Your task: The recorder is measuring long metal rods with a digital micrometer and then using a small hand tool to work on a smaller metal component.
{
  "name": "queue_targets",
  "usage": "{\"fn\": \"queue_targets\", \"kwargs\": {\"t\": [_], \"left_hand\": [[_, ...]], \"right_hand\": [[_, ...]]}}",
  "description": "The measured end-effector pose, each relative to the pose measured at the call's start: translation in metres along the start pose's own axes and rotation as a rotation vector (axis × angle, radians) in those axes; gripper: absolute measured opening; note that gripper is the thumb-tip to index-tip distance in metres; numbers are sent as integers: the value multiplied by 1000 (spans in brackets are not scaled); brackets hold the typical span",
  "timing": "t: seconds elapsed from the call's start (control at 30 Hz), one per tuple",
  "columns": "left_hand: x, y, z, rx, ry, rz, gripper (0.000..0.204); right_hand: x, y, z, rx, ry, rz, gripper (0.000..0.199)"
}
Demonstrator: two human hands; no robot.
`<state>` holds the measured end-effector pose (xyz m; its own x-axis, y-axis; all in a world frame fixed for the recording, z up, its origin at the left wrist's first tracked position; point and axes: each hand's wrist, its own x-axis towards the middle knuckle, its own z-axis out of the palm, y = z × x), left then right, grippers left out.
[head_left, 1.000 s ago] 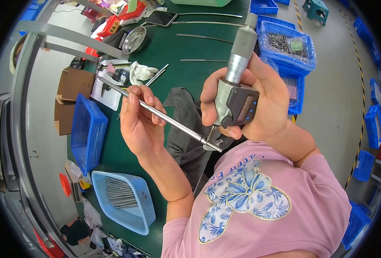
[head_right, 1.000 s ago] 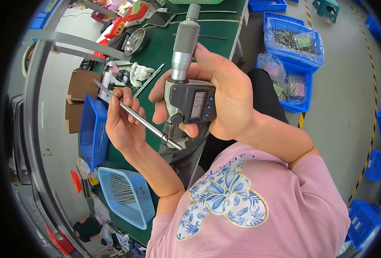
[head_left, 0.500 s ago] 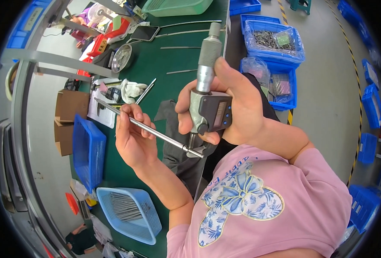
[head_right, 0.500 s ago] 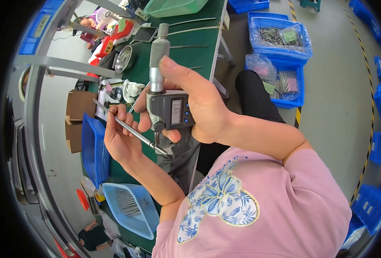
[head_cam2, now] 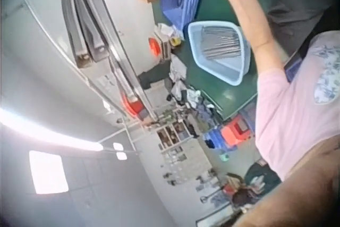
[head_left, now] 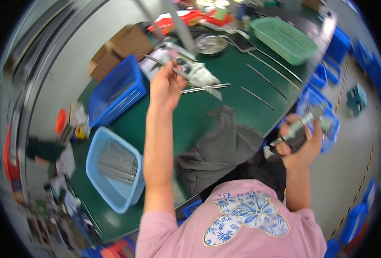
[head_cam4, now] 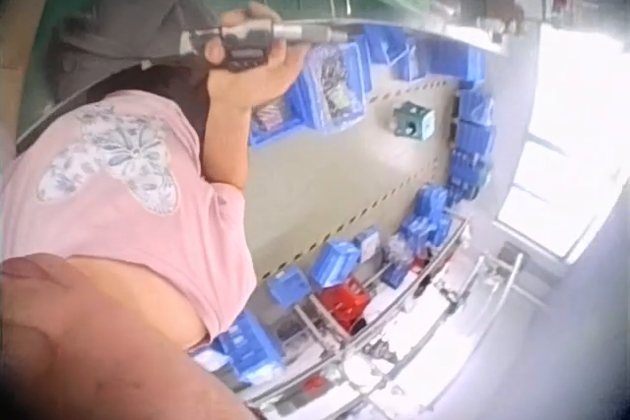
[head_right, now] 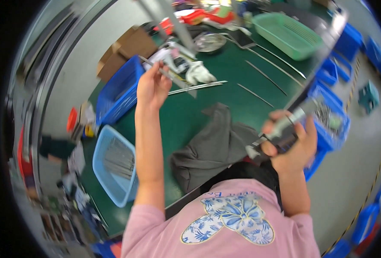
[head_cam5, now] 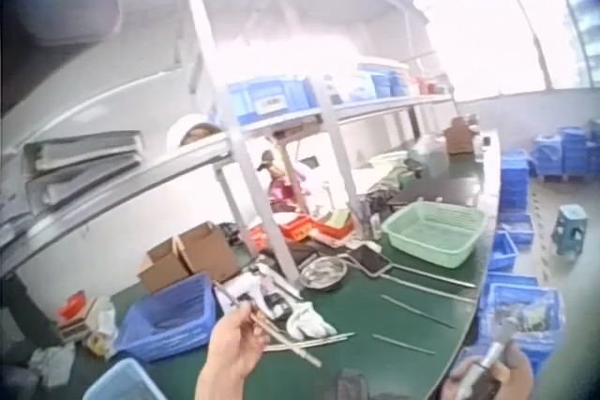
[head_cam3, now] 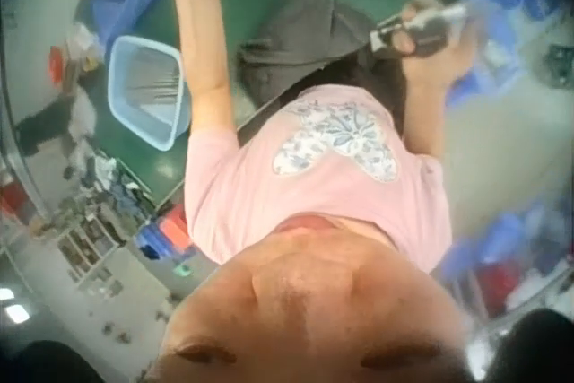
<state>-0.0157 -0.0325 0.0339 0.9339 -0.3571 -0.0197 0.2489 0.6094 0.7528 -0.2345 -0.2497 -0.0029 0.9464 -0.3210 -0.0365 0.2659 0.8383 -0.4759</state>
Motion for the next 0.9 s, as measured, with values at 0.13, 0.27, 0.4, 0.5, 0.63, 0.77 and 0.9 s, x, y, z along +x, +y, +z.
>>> {"fn": "queue_targets", "kwargs": {"t": [0.13, 0.27, 0.4, 0.5, 0.63, 0.77, 0.9], "left_hand": [[58, 82, -100, 186, 525, 234, 17], [70, 145, -185, 52, 849, 374, 21], [67, 159, -227, 99, 1038, 307, 22], [72, 157, -236, 46, 1155, 281, 24], [67, 154, -197, -69, 1072, 83, 52], [63, 148, -184, -238, 1165, 171, 47], [85, 157, -203, 368, 1209, 101, 44]], "right_hand": [[-14, -9, -43, -107, 306, -73, 53], [-38, -32, -92, -174, 360, -188, 52], [-59, -47, -107, -246, 495, -321, 50], [-63, -50, -108, -343, 526, -381, 49], [-69, -51, -93, -353, 559, -416, 47], [-66, -48, -87, -358, 574, -426, 47], [-58, -46, -88, -358, 536, -391, 45]]}}
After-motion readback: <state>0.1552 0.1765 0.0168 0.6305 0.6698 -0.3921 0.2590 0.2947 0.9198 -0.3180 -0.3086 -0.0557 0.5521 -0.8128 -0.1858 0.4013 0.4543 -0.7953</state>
